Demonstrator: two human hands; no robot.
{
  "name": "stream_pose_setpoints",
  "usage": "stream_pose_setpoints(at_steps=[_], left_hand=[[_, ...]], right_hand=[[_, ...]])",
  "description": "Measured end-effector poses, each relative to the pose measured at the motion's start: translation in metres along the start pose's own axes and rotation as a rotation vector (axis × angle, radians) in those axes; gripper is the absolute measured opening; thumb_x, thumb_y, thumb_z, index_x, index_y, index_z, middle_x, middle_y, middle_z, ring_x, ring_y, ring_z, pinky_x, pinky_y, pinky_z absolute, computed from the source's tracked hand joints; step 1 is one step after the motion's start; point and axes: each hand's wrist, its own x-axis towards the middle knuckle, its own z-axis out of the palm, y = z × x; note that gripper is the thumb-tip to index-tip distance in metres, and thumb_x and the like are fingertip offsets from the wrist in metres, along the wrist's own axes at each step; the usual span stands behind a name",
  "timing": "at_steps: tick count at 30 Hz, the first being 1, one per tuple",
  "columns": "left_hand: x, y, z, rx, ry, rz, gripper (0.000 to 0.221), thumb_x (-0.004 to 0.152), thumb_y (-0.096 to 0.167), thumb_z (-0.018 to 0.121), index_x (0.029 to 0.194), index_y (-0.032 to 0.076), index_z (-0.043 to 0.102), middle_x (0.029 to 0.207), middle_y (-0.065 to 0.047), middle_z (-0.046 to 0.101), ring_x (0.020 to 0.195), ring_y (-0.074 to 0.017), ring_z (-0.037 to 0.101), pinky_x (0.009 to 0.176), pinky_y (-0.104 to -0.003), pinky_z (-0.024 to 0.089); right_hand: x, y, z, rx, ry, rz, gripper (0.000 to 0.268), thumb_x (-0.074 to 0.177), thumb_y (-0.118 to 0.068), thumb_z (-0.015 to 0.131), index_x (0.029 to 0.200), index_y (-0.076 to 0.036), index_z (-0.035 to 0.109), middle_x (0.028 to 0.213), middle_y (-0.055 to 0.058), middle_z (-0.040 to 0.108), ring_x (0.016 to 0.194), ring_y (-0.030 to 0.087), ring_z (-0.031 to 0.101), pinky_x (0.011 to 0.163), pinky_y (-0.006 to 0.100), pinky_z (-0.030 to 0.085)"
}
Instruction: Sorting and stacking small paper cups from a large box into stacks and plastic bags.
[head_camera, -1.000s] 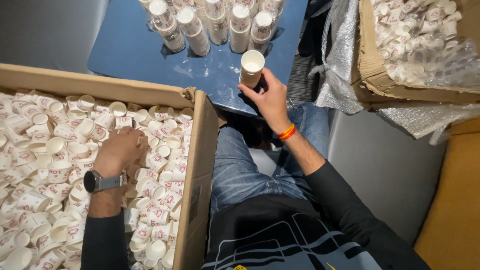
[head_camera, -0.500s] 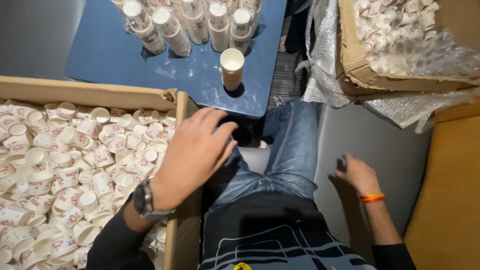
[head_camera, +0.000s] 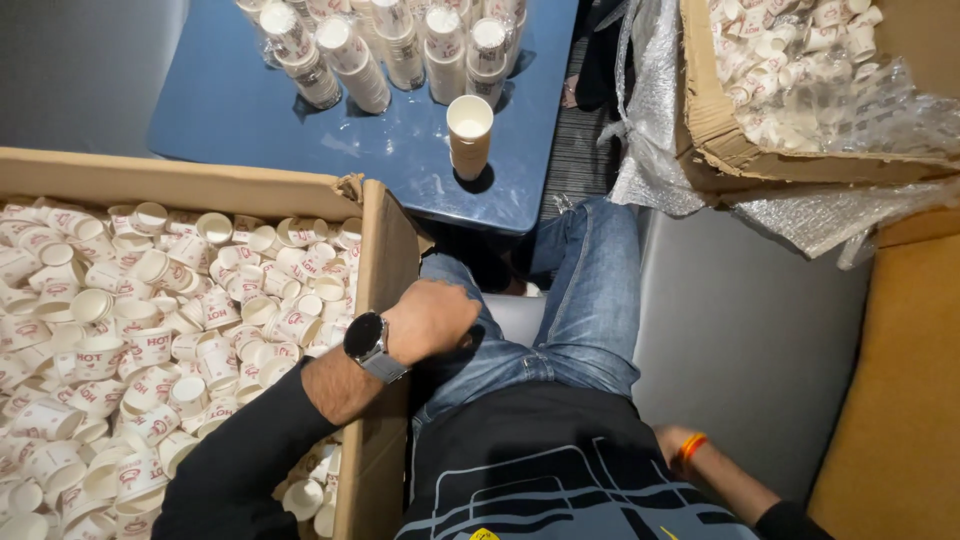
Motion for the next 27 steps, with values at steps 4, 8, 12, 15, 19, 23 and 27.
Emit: stream_pose_setpoints(at_steps=[4, 8, 12, 15, 19, 23, 27], left_hand=[[-0.002, 0.001, -0.006, -0.042, 0.004, 0.006, 0.039, 0.084, 0.038, 0.075, 0.107, 0.007, 0.073, 0.105, -0.018, 0.072, 0.102, -0.0365, 0.069, 0.085, -0.048, 0.056], [0.001, 0.0, -0.004, -0.05, -0.046, -0.012, 0.038, 0.085, 0.037, 0.074, 0.108, 0.007, 0.072, 0.104, -0.017, 0.073, 0.101, -0.0354, 0.07, 0.084, -0.048, 0.057], [0.001, 0.0, -0.005, -0.07, -0.051, -0.024, 0.038, 0.085, 0.037, 0.074, 0.106, 0.006, 0.073, 0.103, -0.018, 0.073, 0.099, -0.0353, 0.071, 0.084, -0.047, 0.057], [0.0, -0.001, -0.004, -0.054, -0.055, -0.037, 0.036, 0.086, 0.037, 0.074, 0.105, 0.006, 0.073, 0.102, -0.017, 0.074, 0.098, -0.0354, 0.072, 0.082, -0.048, 0.058], [-0.003, 0.0, -0.006, -0.05, -0.062, -0.047, 0.035, 0.087, 0.037, 0.073, 0.104, 0.006, 0.074, 0.101, -0.017, 0.074, 0.097, -0.0352, 0.073, 0.081, -0.047, 0.059], [-0.004, 0.002, -0.008, -0.055, -0.066, -0.042, 0.037, 0.086, 0.037, 0.074, 0.105, 0.006, 0.073, 0.1, -0.017, 0.074, 0.096, -0.0355, 0.072, 0.081, -0.047, 0.059], [-0.005, 0.002, -0.011, -0.07, -0.05, -0.023, 0.038, 0.085, 0.037, 0.074, 0.105, 0.005, 0.073, 0.102, -0.018, 0.073, 0.099, -0.0361, 0.071, 0.082, -0.047, 0.058]], right_hand=[[0.011, 0.078, 0.069, -0.099, -0.053, 0.25, 0.043, 0.086, -0.042, 0.077, 0.117, -0.013, 0.076, 0.118, 0.01, 0.072, 0.115, 0.023, 0.067, 0.101, 0.04, 0.05], [-0.027, 0.091, -0.008, -0.098, -0.114, 0.516, 0.058, 0.089, -0.055, 0.076, 0.131, -0.015, 0.07, 0.138, 0.011, 0.065, 0.133, 0.027, 0.061, 0.115, 0.043, 0.046], [-0.057, 0.204, -0.094, 0.107, 0.484, 0.671, 0.058, 0.081, -0.045, 0.077, 0.13, -0.012, 0.075, 0.142, 0.016, 0.063, 0.129, 0.036, 0.062, 0.107, 0.048, 0.051], [-0.189, 0.075, -0.127, 0.095, 0.923, 0.774, 0.068, 0.081, -0.04, 0.085, 0.138, -0.01, 0.066, 0.148, 0.023, 0.055, 0.127, 0.042, 0.06, 0.101, 0.052, 0.053], [-0.08, 0.159, -0.126, 0.18, 0.961, 0.694, 0.073, 0.077, -0.031, 0.086, 0.136, -0.001, 0.055, 0.131, 0.03, 0.058, 0.114, 0.045, 0.062, 0.093, 0.054, 0.053], [-0.037, 0.174, -0.08, -0.13, 0.172, 0.712, 0.05, 0.087, -0.043, 0.067, 0.125, -0.01, 0.077, 0.128, 0.012, 0.075, 0.119, 0.025, 0.07, 0.1, 0.041, 0.06], [-0.046, 0.123, -0.051, -0.089, 0.07, 0.502, 0.049, 0.089, -0.044, 0.067, 0.123, -0.01, 0.077, 0.126, 0.012, 0.076, 0.117, 0.025, 0.071, 0.099, 0.041, 0.059]])
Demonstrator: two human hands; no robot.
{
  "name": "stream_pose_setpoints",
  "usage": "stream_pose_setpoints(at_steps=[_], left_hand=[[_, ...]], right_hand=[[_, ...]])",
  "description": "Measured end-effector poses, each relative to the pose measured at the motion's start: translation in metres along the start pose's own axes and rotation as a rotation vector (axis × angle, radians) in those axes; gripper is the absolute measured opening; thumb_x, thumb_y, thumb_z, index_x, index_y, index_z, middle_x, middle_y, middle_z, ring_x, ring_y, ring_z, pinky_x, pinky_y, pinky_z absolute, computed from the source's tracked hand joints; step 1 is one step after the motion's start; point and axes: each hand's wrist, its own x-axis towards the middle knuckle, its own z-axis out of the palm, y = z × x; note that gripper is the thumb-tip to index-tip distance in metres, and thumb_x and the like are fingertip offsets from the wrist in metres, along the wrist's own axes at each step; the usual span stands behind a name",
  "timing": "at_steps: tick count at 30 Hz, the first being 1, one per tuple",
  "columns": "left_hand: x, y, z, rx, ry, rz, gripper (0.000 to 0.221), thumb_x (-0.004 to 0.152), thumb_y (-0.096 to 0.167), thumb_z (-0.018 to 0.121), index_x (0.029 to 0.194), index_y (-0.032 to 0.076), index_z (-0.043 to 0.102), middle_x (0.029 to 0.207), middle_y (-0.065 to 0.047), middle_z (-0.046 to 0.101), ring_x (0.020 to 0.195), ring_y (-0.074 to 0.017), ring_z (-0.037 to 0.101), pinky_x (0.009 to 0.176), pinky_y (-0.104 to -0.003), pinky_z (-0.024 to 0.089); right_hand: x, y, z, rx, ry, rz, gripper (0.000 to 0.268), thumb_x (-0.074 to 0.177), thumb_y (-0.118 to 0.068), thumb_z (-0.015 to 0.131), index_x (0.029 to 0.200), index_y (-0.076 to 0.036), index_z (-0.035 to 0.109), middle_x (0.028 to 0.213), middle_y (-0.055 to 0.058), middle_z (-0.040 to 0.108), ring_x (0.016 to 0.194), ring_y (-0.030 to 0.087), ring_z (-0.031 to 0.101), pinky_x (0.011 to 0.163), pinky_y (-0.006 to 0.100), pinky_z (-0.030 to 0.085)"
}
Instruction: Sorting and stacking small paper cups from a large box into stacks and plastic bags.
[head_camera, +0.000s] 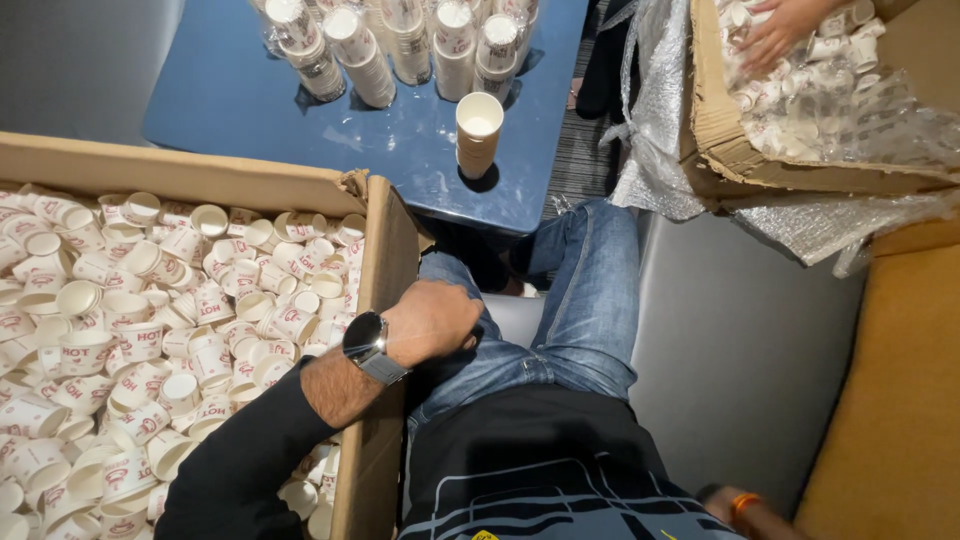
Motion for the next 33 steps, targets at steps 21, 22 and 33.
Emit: stream_pose_setpoints(at_steps=[21, 22, 33], left_hand=[[-0.006, 0.006, -0.018, -0.001, -0.047, 0.059, 0.04, 0.087, 0.036, 0.072, 0.112, 0.006, 0.067, 0.109, -0.017, 0.069, 0.102, -0.0365, 0.067, 0.085, -0.046, 0.055], [-0.006, 0.01, -0.017, 0.004, -0.067, 0.09, 0.04, 0.087, 0.036, 0.072, 0.112, 0.006, 0.067, 0.109, -0.017, 0.069, 0.102, -0.0365, 0.067, 0.085, -0.046, 0.055], [0.007, 0.013, -0.025, 0.05, -0.132, -0.002, 0.042, 0.087, 0.037, 0.068, 0.12, 0.011, 0.063, 0.106, -0.013, 0.069, 0.099, -0.0346, 0.066, 0.082, -0.046, 0.054]], right_hand=[[0.007, 0.05, -0.001, 0.444, -0.176, -0.115, 0.068, 0.075, -0.057, 0.085, 0.112, -0.001, 0.084, 0.113, 0.017, 0.08, 0.108, 0.035, 0.075, 0.092, 0.047, 0.062], [0.01, 0.063, -0.014, 0.471, -0.2, -0.107, 0.068, 0.075, -0.057, 0.085, 0.112, -0.001, 0.084, 0.113, 0.017, 0.08, 0.108, 0.035, 0.075, 0.092, 0.047, 0.062], [-0.078, 0.019, -0.197, 0.666, 1.021, -0.175, 0.079, 0.076, -0.039, 0.081, 0.139, -0.001, 0.052, 0.131, 0.034, 0.053, 0.115, 0.052, 0.057, 0.095, 0.055, 0.049]])
